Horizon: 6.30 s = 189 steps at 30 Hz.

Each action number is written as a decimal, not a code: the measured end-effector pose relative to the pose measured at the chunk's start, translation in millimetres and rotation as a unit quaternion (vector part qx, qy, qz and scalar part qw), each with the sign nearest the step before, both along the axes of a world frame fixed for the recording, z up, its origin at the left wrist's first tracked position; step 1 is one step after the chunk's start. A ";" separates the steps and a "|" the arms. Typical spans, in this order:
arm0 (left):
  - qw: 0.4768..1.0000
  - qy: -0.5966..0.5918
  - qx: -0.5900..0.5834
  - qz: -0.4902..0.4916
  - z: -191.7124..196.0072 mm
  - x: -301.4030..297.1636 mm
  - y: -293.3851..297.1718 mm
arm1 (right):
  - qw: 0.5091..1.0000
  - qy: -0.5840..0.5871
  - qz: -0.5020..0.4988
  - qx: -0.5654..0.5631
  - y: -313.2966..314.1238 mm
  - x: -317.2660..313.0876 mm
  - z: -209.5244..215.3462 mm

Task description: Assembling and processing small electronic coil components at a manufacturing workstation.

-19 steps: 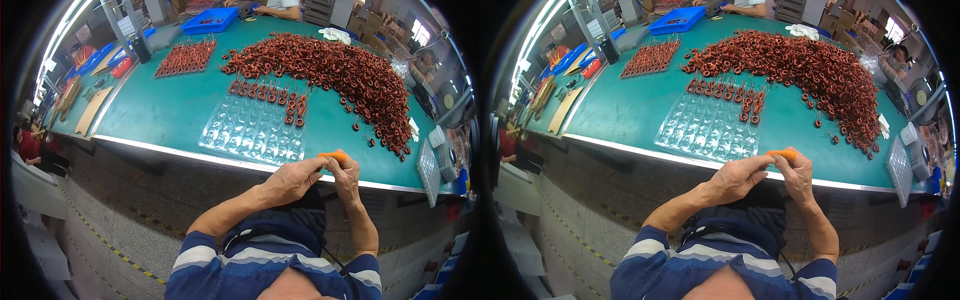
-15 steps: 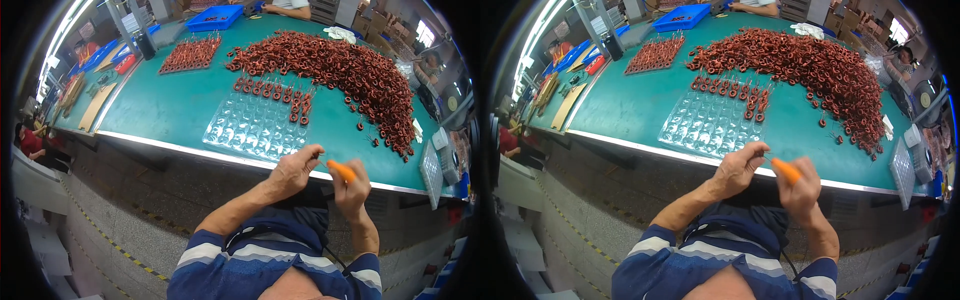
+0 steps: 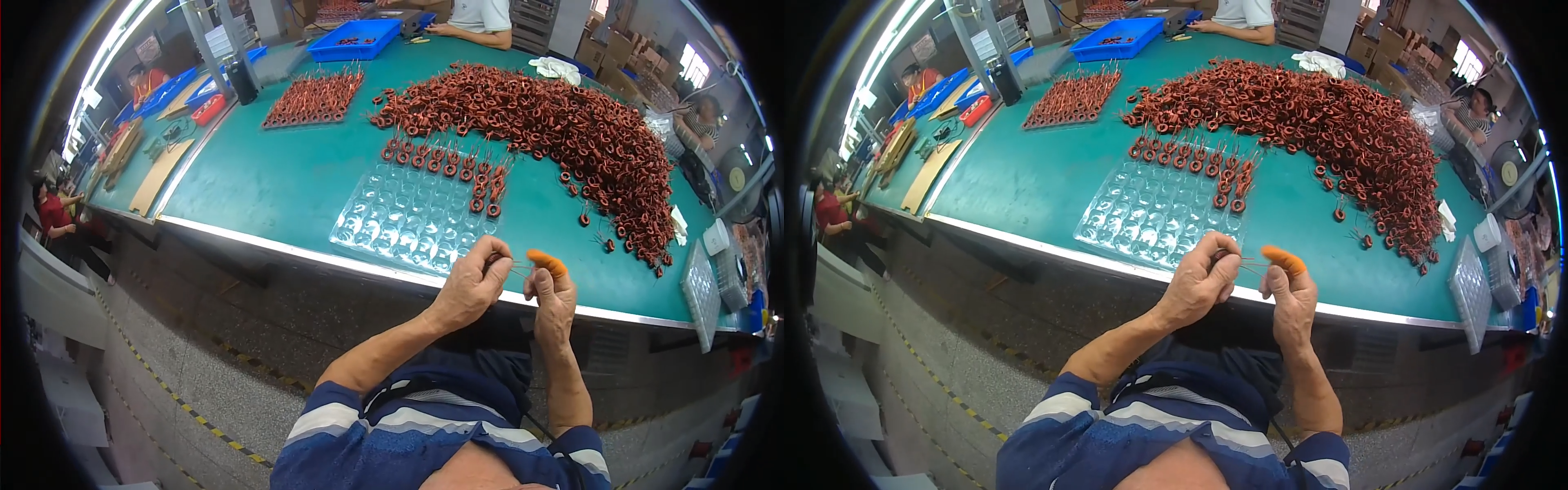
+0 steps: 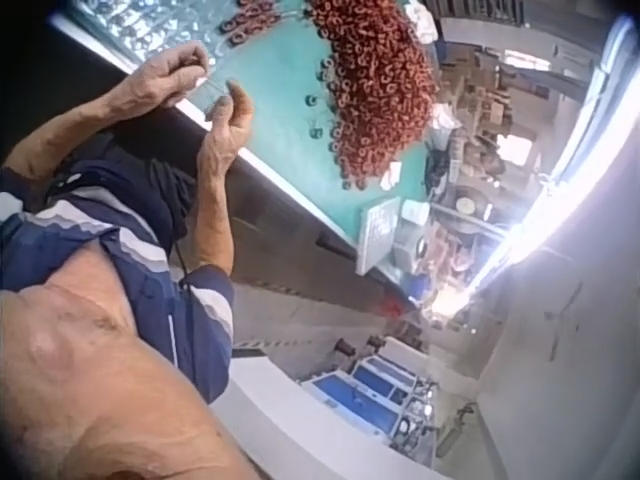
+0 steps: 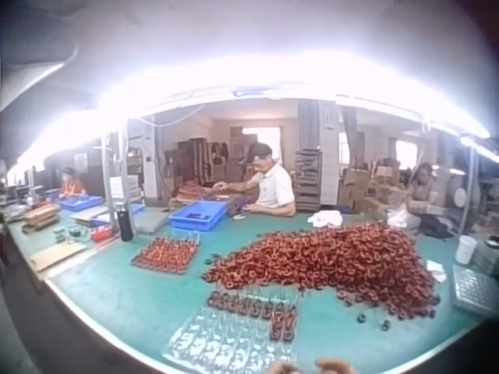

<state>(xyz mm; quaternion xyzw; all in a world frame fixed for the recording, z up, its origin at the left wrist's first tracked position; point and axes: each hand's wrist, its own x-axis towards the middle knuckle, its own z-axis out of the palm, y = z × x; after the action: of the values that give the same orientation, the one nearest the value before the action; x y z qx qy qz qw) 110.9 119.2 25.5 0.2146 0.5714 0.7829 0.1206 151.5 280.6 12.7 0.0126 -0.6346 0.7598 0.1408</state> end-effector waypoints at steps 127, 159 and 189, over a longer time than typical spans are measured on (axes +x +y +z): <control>0.998 -0.009 0.049 0.025 -19.0 -3.8 -0.3 | 0.999 0.012 -0.029 -0.017 -11.7 -19.2 11.3; 0.904 0.310 -0.208 0.209 -48.8 -32.3 -27.9 | 0.829 0.092 0.019 0.551 -1.4 -203.7 19.1; 0.947 -0.230 0.200 -0.102 -22.9 -7.2 18.0 | 0.944 0.107 -0.037 0.310 3.5 -30.8 24.6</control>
<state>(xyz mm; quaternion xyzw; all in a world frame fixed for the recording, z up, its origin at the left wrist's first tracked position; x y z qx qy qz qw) 103.7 137.2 2.6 0.1055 0.3344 0.8929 0.2825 120.7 284.1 37.3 0.1133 -0.8200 0.5140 0.2248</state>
